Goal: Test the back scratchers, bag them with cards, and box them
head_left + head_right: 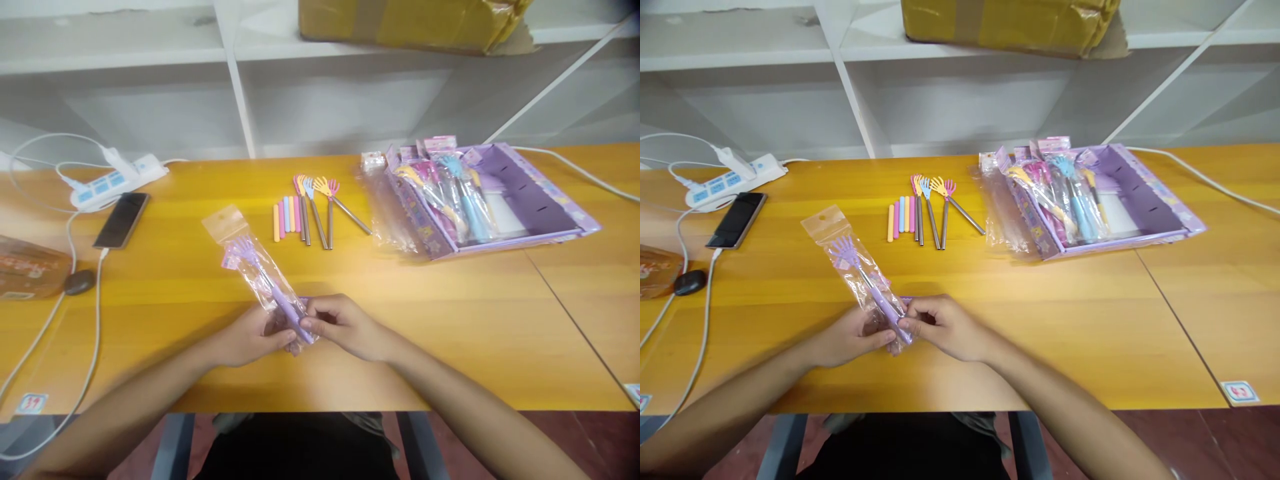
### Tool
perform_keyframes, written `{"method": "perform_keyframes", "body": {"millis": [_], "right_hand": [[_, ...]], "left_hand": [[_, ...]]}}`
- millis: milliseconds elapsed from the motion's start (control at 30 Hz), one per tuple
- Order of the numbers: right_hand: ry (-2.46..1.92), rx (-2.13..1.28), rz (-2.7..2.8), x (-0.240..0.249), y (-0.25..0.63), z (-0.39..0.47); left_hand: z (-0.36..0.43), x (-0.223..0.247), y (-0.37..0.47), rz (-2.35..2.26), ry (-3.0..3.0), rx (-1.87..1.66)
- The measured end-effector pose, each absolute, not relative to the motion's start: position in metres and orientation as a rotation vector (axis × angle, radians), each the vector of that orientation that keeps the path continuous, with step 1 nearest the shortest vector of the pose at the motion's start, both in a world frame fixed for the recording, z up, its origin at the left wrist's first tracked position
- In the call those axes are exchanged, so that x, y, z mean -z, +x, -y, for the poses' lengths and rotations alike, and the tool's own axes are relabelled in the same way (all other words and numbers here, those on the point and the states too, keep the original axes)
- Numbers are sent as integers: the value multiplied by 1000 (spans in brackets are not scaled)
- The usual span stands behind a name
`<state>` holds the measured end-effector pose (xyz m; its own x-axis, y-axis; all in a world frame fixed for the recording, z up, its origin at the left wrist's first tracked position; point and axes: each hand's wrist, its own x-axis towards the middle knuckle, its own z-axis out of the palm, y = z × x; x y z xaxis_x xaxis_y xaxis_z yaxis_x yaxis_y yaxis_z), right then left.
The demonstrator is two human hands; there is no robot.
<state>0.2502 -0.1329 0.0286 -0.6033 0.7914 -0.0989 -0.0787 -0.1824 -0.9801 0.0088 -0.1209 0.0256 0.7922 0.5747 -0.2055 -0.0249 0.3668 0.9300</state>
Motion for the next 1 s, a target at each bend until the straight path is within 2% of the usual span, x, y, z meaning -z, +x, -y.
{"method": "perform_keyframes", "body": {"millis": [733, 867, 1000], "right_hand": [[-832, -1747, 1591, -26, 257, 132], [-951, -1739, 1402, -23, 255, 134], [-847, -1957, 1273, -24, 251, 135]], "left_hand": [[114, -21, 5, -537, 1124, -468], [113, -27, -1, -495, 1218, -313], [117, -35, -3, -425, 1304, -65]]}}
